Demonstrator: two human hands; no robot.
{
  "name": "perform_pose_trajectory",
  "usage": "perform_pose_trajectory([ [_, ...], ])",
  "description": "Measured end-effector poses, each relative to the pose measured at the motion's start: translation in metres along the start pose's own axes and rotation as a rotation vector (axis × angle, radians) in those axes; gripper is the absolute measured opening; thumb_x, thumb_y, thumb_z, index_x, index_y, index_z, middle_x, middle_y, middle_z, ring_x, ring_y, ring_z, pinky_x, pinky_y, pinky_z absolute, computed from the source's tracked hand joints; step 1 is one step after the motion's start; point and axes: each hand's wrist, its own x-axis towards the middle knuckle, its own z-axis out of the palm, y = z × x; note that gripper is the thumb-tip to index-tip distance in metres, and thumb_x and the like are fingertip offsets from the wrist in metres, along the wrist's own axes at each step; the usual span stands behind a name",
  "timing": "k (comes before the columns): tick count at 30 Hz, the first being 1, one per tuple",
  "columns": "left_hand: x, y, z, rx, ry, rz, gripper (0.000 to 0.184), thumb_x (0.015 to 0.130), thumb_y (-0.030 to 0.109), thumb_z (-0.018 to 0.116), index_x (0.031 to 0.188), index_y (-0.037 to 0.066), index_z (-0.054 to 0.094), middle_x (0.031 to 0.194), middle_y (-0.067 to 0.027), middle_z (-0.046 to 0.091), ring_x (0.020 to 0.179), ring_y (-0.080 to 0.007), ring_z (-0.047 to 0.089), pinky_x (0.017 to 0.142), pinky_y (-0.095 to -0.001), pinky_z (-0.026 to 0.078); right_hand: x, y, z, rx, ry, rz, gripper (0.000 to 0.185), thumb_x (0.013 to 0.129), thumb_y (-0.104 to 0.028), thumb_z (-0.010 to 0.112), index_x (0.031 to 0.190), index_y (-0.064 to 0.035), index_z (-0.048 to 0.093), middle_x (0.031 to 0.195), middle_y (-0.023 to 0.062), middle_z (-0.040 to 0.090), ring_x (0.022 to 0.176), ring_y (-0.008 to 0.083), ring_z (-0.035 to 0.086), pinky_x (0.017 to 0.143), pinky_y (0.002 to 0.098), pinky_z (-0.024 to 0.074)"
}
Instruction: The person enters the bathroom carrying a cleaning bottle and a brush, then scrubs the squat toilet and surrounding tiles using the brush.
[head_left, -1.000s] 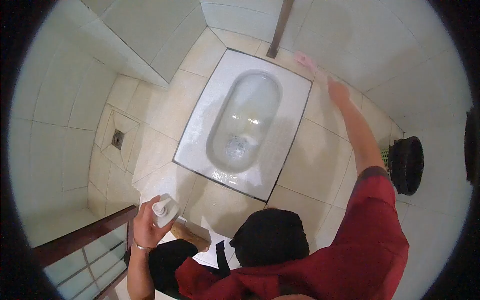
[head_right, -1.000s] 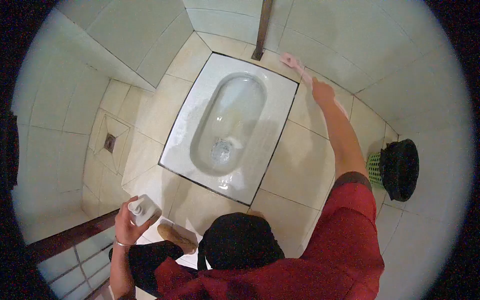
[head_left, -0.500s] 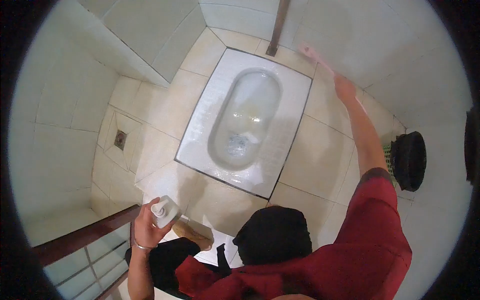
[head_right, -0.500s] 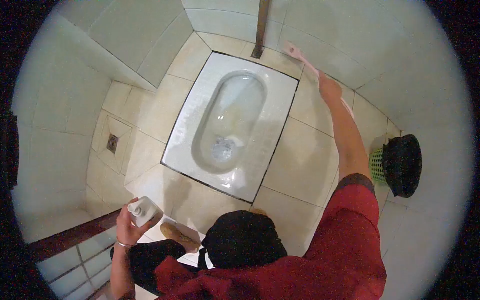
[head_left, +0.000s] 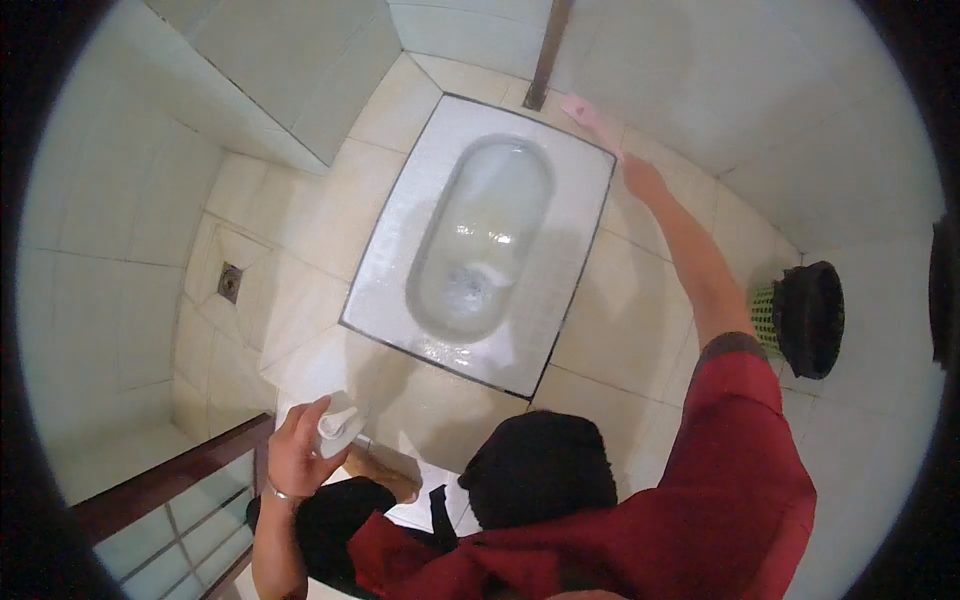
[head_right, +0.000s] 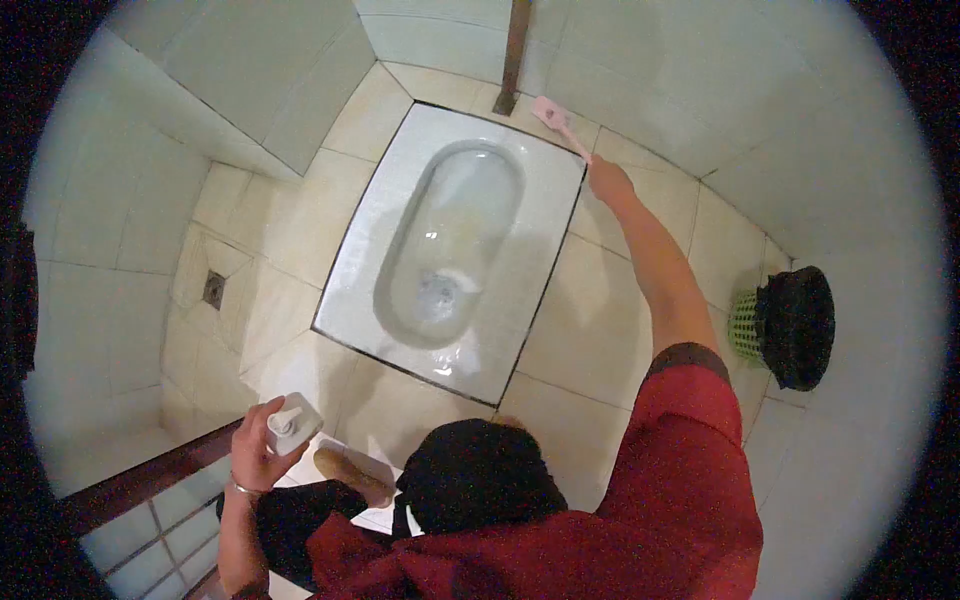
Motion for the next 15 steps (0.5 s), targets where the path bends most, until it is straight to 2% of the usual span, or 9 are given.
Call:
perform_pose_trajectory([
  [3,-0.002,0.013,0.001,0.008,0.076,-0.018,0.063,0.055,0.014,0.078,0.11,0.005,0.048,0.095,-0.0151,0.057,0.084,-0.0299,0.058,0.072,-0.0353,0.048,0.003,0.014,-0.005,-0.065,-0.073,-0.158,0.032,0.09,-0.025,0.03,0.107,-0.0043,0.048,0.096,0.0195,0.058,0.089,0.0369,0.056,0.077,0.0459,0.0429],
  [5,-0.007,0.013,-0.005,-0.022,0.106,-0.016,0.063,0.054,0.013,0.078,0.11,0.006,0.048,0.094,-0.0157,0.057,0.082,-0.031,0.058,0.07,-0.0356,0.048,-0.006,0.069,0.028,-0.029,0.16,-0.244,0.035,0.091,-0.026,0.028,0.107,-0.0031,0.048,0.097,0.0209,0.057,0.088,0.0368,0.056,0.075,0.0459,0.0432],
  [6,-0.004,0.014,-0.009,0.001,0.073,-0.004,0.064,0.054,0.012,0.078,0.11,0.007,0.048,0.094,-0.0159,0.057,0.082,-0.0312,0.058,0.069,-0.0357,0.048,-0.006,0.06,0.016,-0.031,0.154,-0.248,0.035,0.091,-0.026,0.028,0.107,-0.0031,0.048,0.097,0.0209,0.057,0.088,0.0368,0.056,0.075,0.0459,0.0432],
  [7,-0.002,0.011,-0.012,0.025,0.041,0.008,0.064,0.054,0.012,0.078,0.11,0.007,0.048,0.095,-0.0161,0.056,0.081,-0.0315,0.058,0.069,-0.0358,0.048,-0.009,0.038,-0.013,0.055,0.009,-0.073,0.037,0.091,-0.028,0.027,0.11,-0.0032,0.048,0.099,0.0207,0.057,0.089,0.0361,0.056,0.076,0.0452,0.0433],
  [9,-0.002,-0.01,-0.009,0.02,0.036,-0.005,0.064,0.054,0.012,0.077,0.111,0.007,0.048,0.095,-0.0161,0.056,0.081,-0.0312,0.058,0.069,-0.0358,0.048,-0.008,0.001,0.003,0.231,-0.114,0.042,0.041,0.092,-0.03,0.027,0.116,-0.0036,0.046,0.104,0.0199,0.056,0.09,0.0349,0.056,0.078,0.0435,0.0432],
  [11,-0.006,-0.046,-0.008,-0.051,0.029,-0.008,0.063,0.056,0.012,0.077,0.112,0.007,0.048,0.095,-0.0159,0.056,0.082,-0.0316,0.057,0.069,-0.0353,0.048,-0.016,-0.037,0.076,0.195,-0.069,-0.305,0.042,0.091,-0.032,0.03,0.12,-0.0049,0.044,0.106,0.0185,0.056,0.092,0.034,0.055,0.081,0.0413,0.0428],
  [12,-0.018,-0.062,-0.008,-0.03,0.016,0.0,0.063,0.057,0.012,0.076,0.112,0.007,0.047,0.095,-0.0163,0.056,0.083,-0.0319,0.057,0.068,-0.0353,0.048,-0.05,-0.082,0.094,0.067,-0.072,-0.607,0.042,0.091,-0.032,0.031,0.121,-0.0059,0.043,0.107,0.0177,0.056,0.093,0.0336,0.055,0.082,0.0402,0.0425],
  [14,-0.035,-0.102,-0.009,-0.006,-0.007,0.008,0.064,0.056,0.012,0.077,0.113,0.007,0.047,0.097,-0.0168,0.056,0.085,-0.0326,0.057,0.066,-0.0354,0.048,-0.136,-0.177,0.075,0.046,-0.532,-0.455,0.04,0.091,-0.031,0.033,0.122,-0.0079,0.044,0.107,0.0171,0.056,0.095,0.0327,0.055,0.083,0.039,0.0419],
  [15,-0.037,-0.119,-0.011,-0.004,-0.015,0.005,0.064,0.056,0.012,0.077,0.113,0.008,0.047,0.097,-0.0169,0.056,0.085,-0.0327,0.057,0.066,-0.0356,0.048,-0.159,-0.206,0.074,0.041,-0.568,-0.476,0.04,0.091,-0.031,0.033,0.122,-0.0079,0.044,0.107,0.0171,0.056,0.095,0.0327,0.055,0.083,0.039,0.0419],
])
